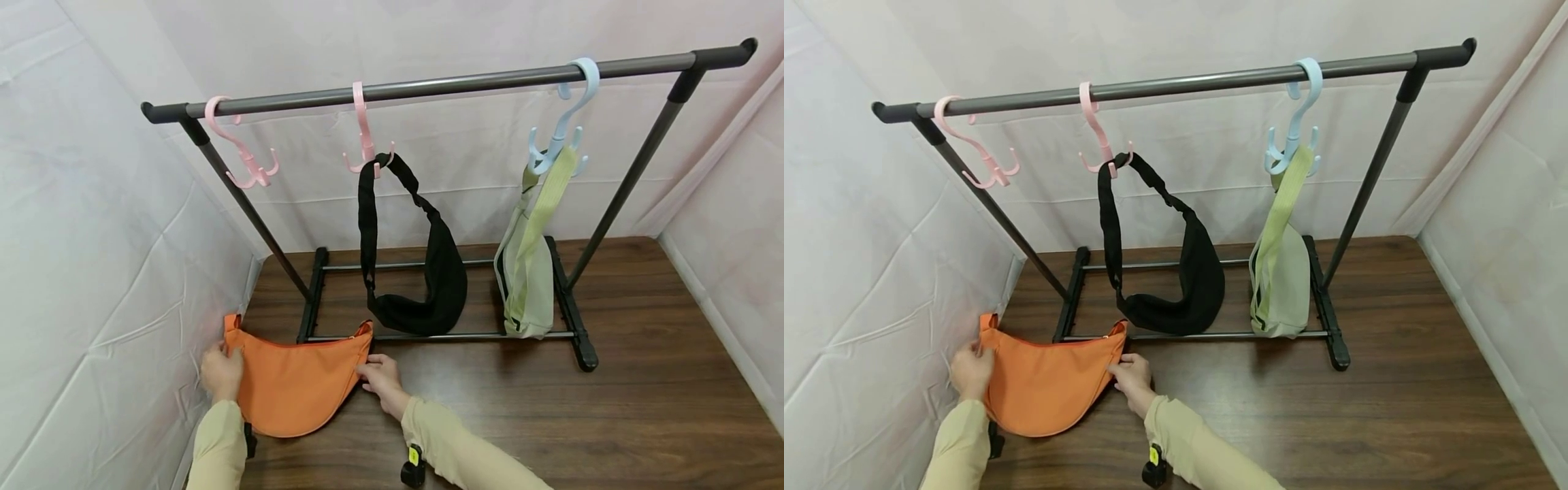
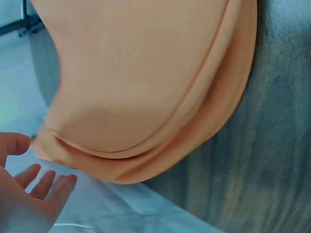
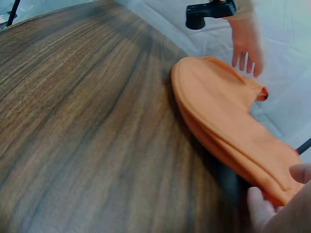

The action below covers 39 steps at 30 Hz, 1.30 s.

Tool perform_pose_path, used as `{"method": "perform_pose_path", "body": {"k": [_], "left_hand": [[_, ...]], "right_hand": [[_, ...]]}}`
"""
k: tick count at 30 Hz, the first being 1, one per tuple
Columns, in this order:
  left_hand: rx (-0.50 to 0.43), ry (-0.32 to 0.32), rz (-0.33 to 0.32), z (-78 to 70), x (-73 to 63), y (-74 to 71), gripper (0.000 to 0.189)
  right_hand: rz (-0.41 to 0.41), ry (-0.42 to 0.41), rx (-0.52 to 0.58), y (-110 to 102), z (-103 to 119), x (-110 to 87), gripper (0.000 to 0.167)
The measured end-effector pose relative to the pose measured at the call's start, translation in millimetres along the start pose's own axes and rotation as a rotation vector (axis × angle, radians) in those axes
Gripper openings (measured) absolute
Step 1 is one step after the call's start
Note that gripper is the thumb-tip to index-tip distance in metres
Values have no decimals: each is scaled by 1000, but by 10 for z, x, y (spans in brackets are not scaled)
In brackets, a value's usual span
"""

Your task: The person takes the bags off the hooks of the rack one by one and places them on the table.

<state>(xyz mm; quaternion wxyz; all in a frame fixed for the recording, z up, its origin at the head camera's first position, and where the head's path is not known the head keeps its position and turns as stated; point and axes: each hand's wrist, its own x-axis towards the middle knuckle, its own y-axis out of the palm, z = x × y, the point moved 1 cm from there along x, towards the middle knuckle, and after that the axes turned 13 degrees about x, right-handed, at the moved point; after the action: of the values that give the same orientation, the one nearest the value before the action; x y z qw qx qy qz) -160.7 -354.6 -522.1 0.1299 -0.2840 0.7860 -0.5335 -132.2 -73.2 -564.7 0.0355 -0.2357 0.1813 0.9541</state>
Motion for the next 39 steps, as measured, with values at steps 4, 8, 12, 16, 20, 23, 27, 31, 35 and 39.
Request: {"method": "perform_pose_path", "body": {"k": [4,8,12,16,20,23,27,31,35,39], "left_hand": [[-10,143,-97,-152,-40,-54,36],[-85,311,-214,-415,-88,-163,37],[-158,487,-292,-747,-162,-333,38],[-199,697,-361,-1082,-256,-514,43],[-222,910,-450,-1398,-356,-684,53],[-266,1047,-507,-1634,-424,-837,55],[-306,1212,-571,-1948,-463,-1089,51],[-279,1327,-591,-2234,-437,-1348,48],[-238,1421,-616,-2463,-381,-1554,46],[-206,1491,-644,-2644,-345,-1692,44]], "right_hand": [[87,-14,-95,-75,99,-43,48],[169,-100,-245,-163,224,-98,48],[263,-203,-333,-261,380,-237,47],[370,-376,-415,-391,541,-419,50],[399,-702,-671,-550,687,-523,57],[359,-1001,-896,-670,806,-510,67],[279,-1268,-1085,-818,977,-430,79],[223,-1330,-1182,-946,1111,-352,82],[180,-1334,-1246,-1045,1196,-304,75],[146,-1327,-1266,-1113,1252,-286,70]]}}
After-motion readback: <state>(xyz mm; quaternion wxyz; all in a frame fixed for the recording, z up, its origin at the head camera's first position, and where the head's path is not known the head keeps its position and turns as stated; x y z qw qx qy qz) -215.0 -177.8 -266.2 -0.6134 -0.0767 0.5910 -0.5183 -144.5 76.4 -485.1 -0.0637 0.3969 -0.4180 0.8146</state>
